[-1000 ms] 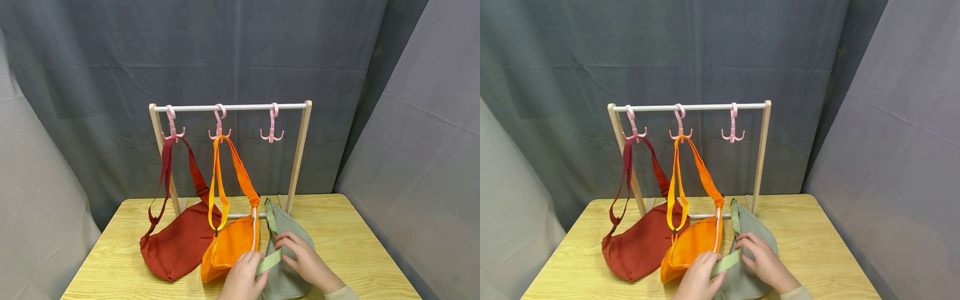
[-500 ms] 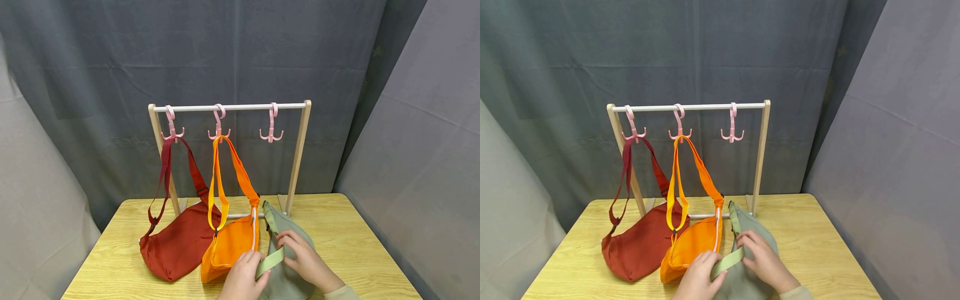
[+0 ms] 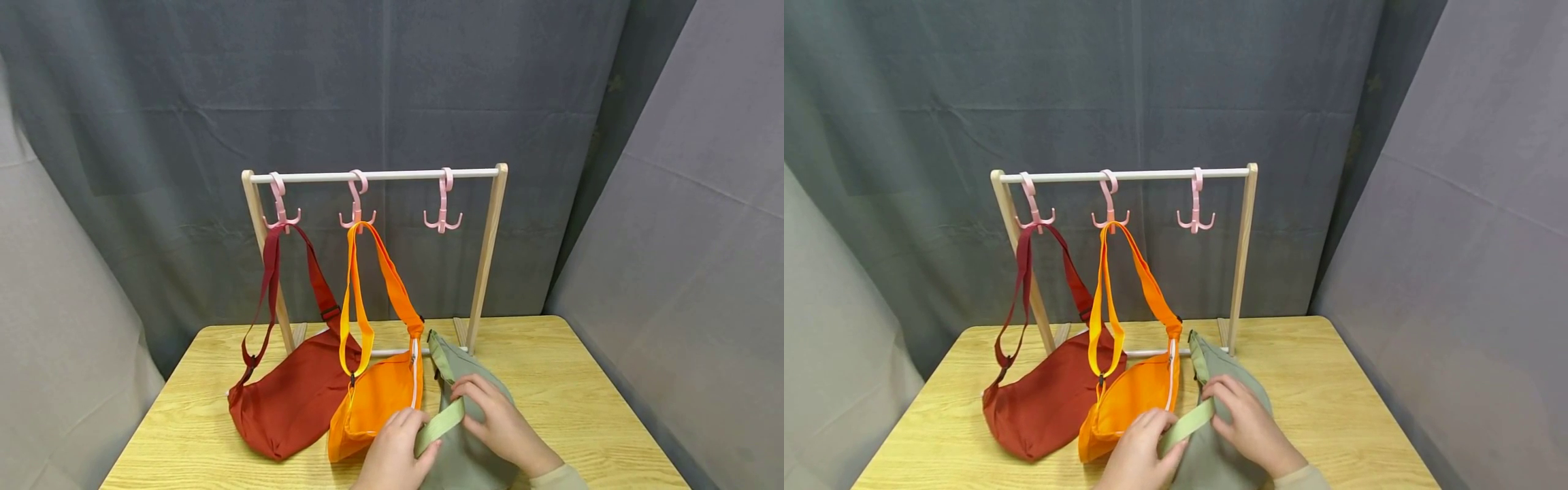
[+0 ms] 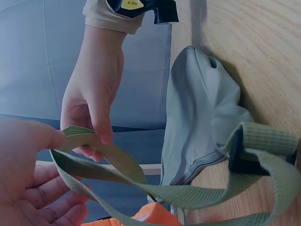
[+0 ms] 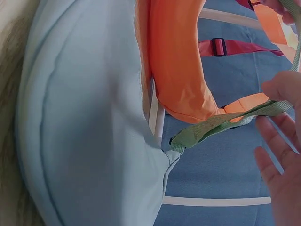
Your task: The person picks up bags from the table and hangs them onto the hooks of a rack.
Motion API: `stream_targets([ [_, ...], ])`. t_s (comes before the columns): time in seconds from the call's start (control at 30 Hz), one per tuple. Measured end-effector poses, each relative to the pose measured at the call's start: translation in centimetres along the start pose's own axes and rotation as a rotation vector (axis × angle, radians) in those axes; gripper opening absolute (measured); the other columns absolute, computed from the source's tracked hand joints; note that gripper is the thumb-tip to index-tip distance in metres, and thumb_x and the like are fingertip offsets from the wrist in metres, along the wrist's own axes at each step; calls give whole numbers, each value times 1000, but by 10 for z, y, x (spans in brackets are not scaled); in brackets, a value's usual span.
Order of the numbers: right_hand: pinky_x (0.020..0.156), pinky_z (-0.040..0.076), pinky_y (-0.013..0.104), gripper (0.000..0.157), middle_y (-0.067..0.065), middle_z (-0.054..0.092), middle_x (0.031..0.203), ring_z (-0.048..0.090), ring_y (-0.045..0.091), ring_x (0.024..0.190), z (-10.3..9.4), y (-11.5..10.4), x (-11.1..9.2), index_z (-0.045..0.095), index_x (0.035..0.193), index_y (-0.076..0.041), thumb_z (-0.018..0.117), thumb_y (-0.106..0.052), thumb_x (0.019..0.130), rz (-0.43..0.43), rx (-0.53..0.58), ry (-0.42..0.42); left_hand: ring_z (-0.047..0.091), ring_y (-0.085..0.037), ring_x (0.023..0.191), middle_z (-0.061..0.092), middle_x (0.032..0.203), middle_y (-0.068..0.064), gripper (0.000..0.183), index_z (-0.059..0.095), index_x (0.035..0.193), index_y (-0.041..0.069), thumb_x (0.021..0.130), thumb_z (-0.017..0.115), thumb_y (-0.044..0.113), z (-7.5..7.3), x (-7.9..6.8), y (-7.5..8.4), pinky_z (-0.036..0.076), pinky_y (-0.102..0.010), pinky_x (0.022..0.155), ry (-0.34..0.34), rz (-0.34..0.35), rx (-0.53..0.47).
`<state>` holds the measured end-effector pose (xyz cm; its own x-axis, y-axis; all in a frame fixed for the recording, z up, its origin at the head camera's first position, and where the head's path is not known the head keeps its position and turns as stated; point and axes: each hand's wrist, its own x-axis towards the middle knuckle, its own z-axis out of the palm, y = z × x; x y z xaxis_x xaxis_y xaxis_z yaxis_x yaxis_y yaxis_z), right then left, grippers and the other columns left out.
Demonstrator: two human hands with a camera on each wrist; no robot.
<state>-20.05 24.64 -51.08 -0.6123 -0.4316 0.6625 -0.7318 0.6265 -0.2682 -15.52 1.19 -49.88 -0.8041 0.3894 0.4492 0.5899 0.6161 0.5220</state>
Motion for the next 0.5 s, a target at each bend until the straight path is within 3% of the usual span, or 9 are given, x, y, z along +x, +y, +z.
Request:
stream_targets([
  [0.33,97,47,17,47,-2,64,115,64,12,104,-7,4,6,67,107,-18,87,4,72,-12,-7,-17,48,-3,80,62,95,10,22,66,107,18,93,77,31,-11,2,3,45,-22,70,-58,-94,-69],
  [0.5,89,55,30,50,-3,64,115,64,11,102,-11,5,9,66,110,-23,87,3,73,-15,-32,-34,50,-2,81,62,96,10,20,67,107,18,94,77,30,-16,2,4,47,-23,72,-55,-114,-107],
])
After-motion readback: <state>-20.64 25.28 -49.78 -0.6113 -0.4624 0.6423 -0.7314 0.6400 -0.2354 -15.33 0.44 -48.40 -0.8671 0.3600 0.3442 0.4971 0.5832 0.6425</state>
